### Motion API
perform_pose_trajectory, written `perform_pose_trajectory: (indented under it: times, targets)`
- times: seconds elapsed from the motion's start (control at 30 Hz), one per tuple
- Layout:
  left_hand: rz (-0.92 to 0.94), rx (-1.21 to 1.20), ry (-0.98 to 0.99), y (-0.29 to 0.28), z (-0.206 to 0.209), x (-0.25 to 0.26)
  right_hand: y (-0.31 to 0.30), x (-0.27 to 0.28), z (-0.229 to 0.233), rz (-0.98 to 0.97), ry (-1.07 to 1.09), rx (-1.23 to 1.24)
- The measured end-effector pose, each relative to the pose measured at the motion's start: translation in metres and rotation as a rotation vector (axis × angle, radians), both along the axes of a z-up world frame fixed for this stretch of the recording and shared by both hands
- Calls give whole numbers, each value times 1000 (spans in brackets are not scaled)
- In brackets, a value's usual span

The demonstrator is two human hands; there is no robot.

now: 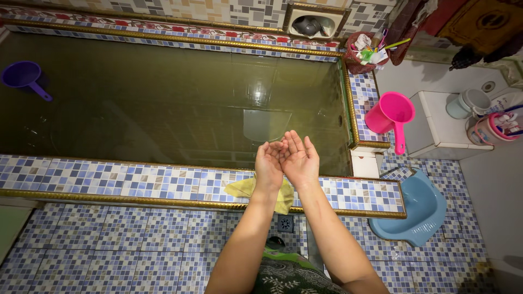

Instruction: The person washes a yellow cloth in a tiled water basin. They submerge and wring the cloth, apply liquid soap from a green bottle, and continue scrubbing and rinsing the cloth in the basin.

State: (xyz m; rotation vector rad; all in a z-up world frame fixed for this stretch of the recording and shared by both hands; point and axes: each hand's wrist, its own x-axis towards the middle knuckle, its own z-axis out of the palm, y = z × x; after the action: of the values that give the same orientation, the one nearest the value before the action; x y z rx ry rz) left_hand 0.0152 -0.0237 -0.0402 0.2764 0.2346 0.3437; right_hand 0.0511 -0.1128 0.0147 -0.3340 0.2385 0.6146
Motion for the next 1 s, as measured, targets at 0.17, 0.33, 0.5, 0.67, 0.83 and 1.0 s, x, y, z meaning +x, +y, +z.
perform_pose_trajectory:
  times: [0.17, 0.33, 0.5, 0.67, 0.83, 1.0]
  targets:
    - [-13, -28, 46, 6, -12, 3, 7, 2, -10, -11, -13, -43]
    - [-40, -90, 64, 12, -19, 7, 11, 2, -18, -20, -23, -55]
    - [-71, -175, 117, 19, -15, 4, 13, 1, -25, -34, -5, -52]
    - [-93, -151, 223, 27, -54, 4, 20, -6, -59, -34, 42, -43]
    - [-98, -140, 279, 36, -105, 1, 28, -15, -87, -23, 25, -100]
    - [-213, -238, 259, 38, -143, -1, 18, -32, -105, 29, -262, -387]
